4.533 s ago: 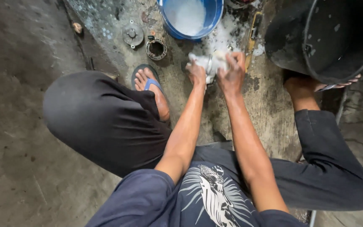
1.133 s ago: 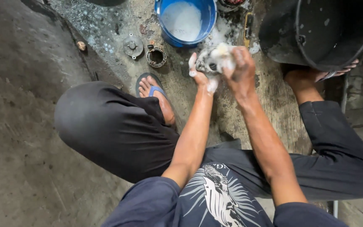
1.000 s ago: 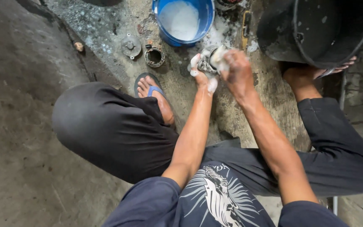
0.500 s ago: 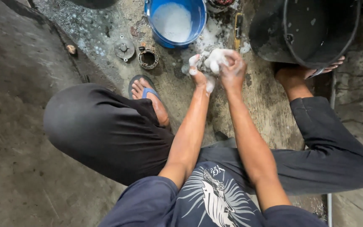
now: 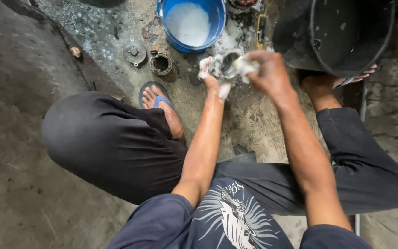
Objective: The person sits on a concrete floor and scrubs various mechanical parts, including a cylindrical housing and a smaller cylindrical component, using a brush and soapy water from a blue bucket. The person repeatedly dips the brush into the bucket and scrubs the parts, rinsing them in a black bucket.
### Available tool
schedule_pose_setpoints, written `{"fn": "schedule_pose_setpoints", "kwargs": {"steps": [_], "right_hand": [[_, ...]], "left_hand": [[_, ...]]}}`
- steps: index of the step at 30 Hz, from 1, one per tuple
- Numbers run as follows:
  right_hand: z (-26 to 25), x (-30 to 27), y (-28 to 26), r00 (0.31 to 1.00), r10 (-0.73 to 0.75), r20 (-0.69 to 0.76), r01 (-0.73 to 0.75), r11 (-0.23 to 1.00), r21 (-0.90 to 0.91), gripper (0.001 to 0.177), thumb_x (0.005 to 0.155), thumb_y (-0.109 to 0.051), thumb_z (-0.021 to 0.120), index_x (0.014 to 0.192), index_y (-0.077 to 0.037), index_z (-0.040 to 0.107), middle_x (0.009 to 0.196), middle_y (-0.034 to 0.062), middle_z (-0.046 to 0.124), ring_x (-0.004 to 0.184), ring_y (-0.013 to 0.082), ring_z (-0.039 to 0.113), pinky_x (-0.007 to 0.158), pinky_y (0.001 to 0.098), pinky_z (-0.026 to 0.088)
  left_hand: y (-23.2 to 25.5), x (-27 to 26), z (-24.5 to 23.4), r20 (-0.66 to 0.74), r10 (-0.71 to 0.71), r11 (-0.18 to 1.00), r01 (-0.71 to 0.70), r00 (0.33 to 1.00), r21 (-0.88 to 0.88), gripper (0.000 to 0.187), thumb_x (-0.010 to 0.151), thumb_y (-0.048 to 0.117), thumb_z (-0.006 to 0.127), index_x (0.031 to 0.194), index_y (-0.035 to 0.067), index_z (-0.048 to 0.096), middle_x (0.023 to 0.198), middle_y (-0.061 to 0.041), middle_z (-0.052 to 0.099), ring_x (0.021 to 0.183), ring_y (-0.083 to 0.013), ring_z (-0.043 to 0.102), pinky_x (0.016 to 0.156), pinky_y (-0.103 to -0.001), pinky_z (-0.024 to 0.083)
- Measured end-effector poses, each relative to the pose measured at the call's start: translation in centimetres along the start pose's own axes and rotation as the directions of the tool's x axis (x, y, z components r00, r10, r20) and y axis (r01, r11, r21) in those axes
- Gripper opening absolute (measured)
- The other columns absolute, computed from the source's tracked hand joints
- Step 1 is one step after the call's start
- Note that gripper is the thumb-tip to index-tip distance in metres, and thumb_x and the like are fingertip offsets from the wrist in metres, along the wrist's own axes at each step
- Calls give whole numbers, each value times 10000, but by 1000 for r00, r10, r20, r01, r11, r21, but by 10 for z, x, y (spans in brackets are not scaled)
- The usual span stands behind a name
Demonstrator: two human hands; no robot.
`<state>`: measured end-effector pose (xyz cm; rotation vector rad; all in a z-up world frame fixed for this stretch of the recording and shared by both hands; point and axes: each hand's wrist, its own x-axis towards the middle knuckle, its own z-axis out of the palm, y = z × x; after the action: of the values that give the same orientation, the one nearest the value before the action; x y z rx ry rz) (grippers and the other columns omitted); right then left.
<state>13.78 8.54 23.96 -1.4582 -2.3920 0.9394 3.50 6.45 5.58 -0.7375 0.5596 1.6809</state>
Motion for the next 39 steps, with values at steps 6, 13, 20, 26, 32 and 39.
{"fn": "schedule_pose_setpoints", "kwargs": {"steps": [6,13,20,26,32,39], "right_hand": [[-21,-5,11,969,111,-219,-71,981,181,303,1004,-141,533,1188,6,725,1236,175,681,1100,295,660,899,392,561],[-6,-8,1,938,274,-212,-1,613,790,576,884,-697,640,1019,-140,591,961,-3,653,887,120,681,775,249,630],[11,-4,15,850,479,-219,107,250,962,491,788,-386,692,1150,-80,563,1092,133,629,1047,282,646,934,438,611],[-19,7,-61,895,406,-184,132,153,979,396,945,-518,528,780,-158,527,727,-21,524,630,136,605,514,255,545],[20,2,11,869,382,-315,219,273,937,546,867,-347,859,1235,-106,535,1197,116,645,1067,275,691,932,424,646],[22,28,-20,656,690,-305,88,331,940,456,811,-249,860,1184,-109,638,1056,104,768,903,273,763,712,386,665]], "left_hand": [[9,-9,3,211,-98,993,111,973,-49,552,789,529,646,1112,85,702,1080,-187,725,999,-384,661,834,-551,565],[9,-35,22,215,-354,927,372,910,-49,678,799,551,606,1244,41,635,1209,-265,666,1116,-443,614,954,-623,514],[11,-50,25,508,-415,883,468,755,27,802,934,634,528,1324,-63,595,1242,-334,658,1187,-469,614,1041,-640,478],[13,-54,34,305,-296,953,260,905,153,597,827,522,663,1215,69,665,1148,-199,705,1029,-383,653,829,-496,560],[1,-42,34,103,-88,983,70,991,167,764,832,490,588,1523,213,415,1491,-270,504,1202,-427,579,933,-593,520],[12,-53,32,87,-185,955,158,979,251,783,795,625,534,1537,425,381,1578,-206,441,1258,-470,537,895,-626,506]]}}
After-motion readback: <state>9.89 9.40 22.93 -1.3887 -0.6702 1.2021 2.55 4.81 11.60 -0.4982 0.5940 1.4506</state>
